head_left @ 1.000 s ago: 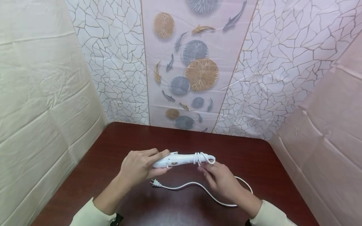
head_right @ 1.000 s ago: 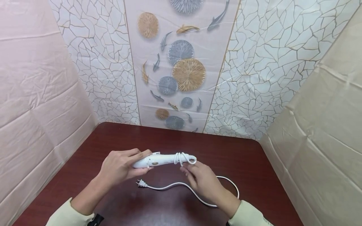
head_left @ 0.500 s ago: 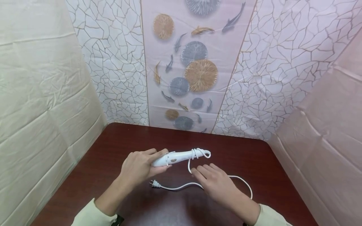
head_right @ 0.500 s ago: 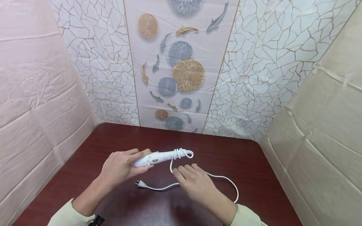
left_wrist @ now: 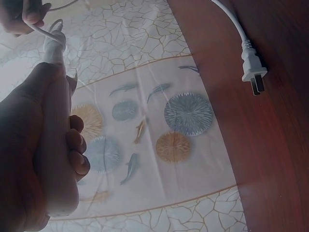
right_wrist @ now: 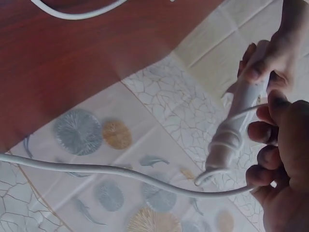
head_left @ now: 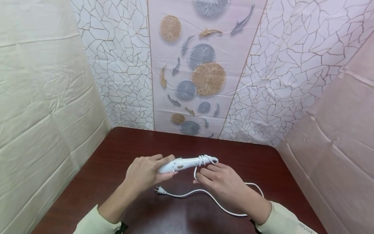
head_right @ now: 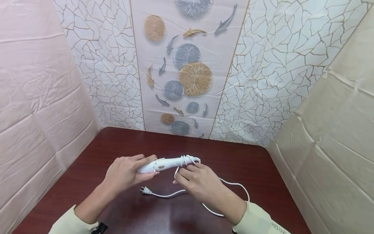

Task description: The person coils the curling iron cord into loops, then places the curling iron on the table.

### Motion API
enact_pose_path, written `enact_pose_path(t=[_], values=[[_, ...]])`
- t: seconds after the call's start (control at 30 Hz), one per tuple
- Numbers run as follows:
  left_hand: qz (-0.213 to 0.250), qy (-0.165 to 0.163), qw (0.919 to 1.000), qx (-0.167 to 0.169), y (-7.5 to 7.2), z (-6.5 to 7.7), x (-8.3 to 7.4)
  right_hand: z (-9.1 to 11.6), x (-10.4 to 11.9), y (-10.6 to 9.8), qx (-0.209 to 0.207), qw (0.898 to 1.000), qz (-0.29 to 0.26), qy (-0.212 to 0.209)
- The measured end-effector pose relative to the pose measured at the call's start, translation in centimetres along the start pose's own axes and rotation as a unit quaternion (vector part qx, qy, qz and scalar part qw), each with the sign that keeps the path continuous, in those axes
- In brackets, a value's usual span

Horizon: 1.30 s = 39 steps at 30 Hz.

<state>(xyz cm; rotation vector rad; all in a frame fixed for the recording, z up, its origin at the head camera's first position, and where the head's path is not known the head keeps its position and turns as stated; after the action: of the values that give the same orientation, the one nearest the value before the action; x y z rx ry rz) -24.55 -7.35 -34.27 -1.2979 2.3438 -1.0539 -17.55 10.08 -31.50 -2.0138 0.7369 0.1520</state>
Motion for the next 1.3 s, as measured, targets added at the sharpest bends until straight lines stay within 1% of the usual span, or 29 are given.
enact_pose_path(t=[0.17,0.23,0.4,0.47,0.53,0.67,0.9,1.1,1.3], values=[[-0.004,0.012,0.9999,0.01,0.2,0.0,-0.2,-0.9,-0.4,-0.4,0.007,0.998,-0.067,-0.016],[-0.005,0.015,0.9998,0.011,0.2,0.0,-0.3,-1.4,-0.6,-0.8,0.005,0.996,-0.08,-0.027],[-0.005,0.02,0.9997,0.01,0.2,0.1,-0.4,-2.2,-1.1,-1.5,0.009,0.997,-0.054,-0.054],[-0.003,0.021,0.9997,0.011,0.2,0.1,-0.4,-2.4,-1.4,-1.7,0.011,0.997,-0.044,-0.057],[0.001,0.022,0.9997,0.014,0.3,0.1,-0.5,-2.6,-1.7,-1.9,0.013,0.997,-0.046,-0.054],[0.003,0.031,0.9994,0.017,0.4,0.2,-0.7,-2.9,-2.4,-2.1,0.01,0.996,-0.074,-0.041],[0.007,0.051,0.9987,0.006,0.3,0.5,-1.2,-3.0,-3.7,-2.3,-0.013,0.993,-0.114,-0.027],[0.006,0.063,0.998,-0.004,0.0,0.6,-1.6,-2.9,-4.6,-1.9,0.004,0.989,-0.147,-0.011],[0.01,0.089,0.9959,-0.013,-0.3,0.5,-2.4,-2.4,-6.0,-1.4,0.007,0.981,-0.194,0.009]])
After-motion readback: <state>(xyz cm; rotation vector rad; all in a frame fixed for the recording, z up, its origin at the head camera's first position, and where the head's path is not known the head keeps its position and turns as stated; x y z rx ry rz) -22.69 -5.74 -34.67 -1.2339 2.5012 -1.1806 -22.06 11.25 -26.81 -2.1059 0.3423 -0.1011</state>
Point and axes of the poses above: each hand's wrist, its own z-axis away from the middle knuckle, its own y-axis out of the palm, x = y × z, the point moved 10 cm from there along -z, towards the middle knuckle, and after that the axes turned 5 degrees about -z, right-handed, at the moved point
